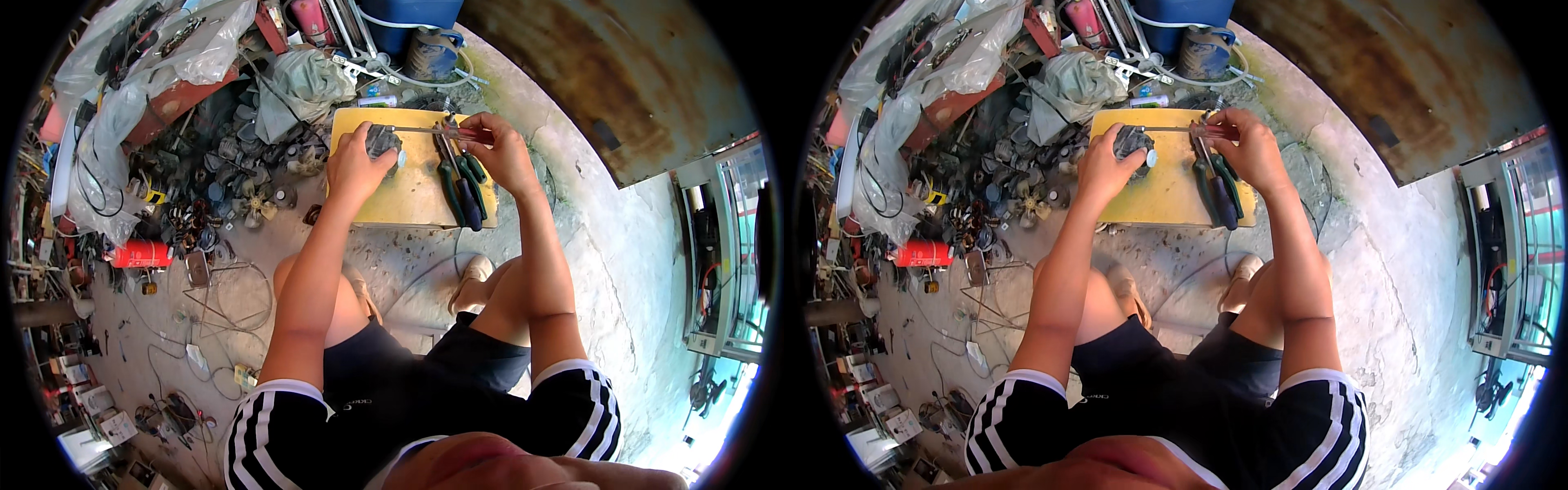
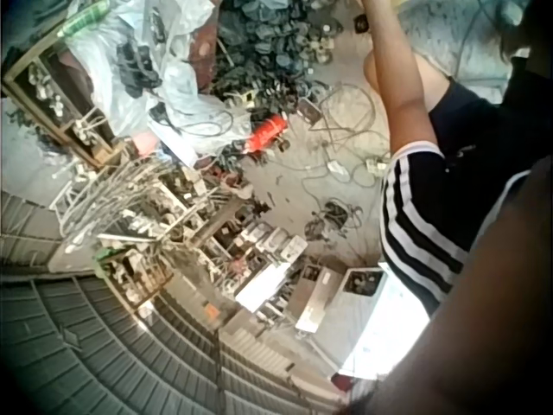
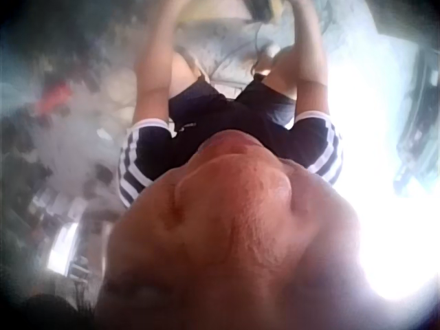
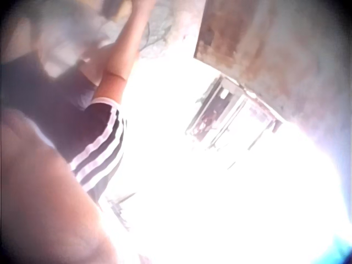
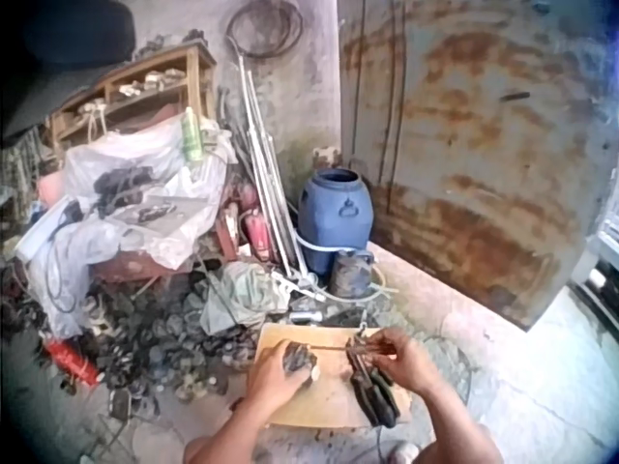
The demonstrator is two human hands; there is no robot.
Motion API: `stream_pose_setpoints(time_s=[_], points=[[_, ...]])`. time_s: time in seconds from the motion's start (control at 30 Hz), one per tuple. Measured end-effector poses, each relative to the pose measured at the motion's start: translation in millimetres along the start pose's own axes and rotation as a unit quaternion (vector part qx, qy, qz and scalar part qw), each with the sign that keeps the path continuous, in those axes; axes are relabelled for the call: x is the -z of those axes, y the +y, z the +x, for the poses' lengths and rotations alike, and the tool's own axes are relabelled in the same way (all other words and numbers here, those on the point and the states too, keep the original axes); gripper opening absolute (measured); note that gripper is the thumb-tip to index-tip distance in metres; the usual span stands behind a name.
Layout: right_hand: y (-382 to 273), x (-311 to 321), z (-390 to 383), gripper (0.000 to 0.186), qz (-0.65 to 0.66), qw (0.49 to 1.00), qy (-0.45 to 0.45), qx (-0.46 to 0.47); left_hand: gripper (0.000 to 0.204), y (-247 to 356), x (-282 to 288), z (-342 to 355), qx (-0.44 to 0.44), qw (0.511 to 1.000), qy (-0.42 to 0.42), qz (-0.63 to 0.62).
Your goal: The person disassembles a mechanical appliance component using pliers and a screwdriver. They remove a metal plate and manipulate internal wires while sitting on a workshop floor.
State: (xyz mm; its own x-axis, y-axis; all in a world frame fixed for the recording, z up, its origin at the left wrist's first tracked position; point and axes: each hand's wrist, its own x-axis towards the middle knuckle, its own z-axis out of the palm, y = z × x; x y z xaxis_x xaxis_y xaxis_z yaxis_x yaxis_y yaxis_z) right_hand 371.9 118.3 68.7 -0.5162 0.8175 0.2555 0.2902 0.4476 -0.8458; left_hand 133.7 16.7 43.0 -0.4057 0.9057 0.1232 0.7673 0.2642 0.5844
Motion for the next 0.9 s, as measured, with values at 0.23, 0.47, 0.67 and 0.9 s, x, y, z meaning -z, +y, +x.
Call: stream_pose_setpoints(time_s=[0.23, 0.47, 0.67, 0.9], points=[[-0.1, 5.4, 4.3, 0.047, -0.086, 0.961, -0.145, -0.22, 0.075, 2.3, 3.7, -0.8, 0.01, 1.0, -0.015, 0.008], [-8.6, 2.9, -3.6, 0.041, -0.072, 0.98, -0.074, -0.17, 0.075, 3.8, 3.2, -0.1, 0.015, 0.999, -0.022, 0.023], [-8.8, 2.5, -3.3, 0.047, -0.164, 0.968, -0.098, -0.164, 0.074, 1.7, -0.8, -0.1, -0.005, 0.999, -0.009, 0.032], [-22.1, 3.1, -2.9, 0.043, -0.168, 0.964, -0.104, -0.178, 0.073, 1.0, 0.0, 0.5, -0.013, 0.999, -0.007, 0.039]])
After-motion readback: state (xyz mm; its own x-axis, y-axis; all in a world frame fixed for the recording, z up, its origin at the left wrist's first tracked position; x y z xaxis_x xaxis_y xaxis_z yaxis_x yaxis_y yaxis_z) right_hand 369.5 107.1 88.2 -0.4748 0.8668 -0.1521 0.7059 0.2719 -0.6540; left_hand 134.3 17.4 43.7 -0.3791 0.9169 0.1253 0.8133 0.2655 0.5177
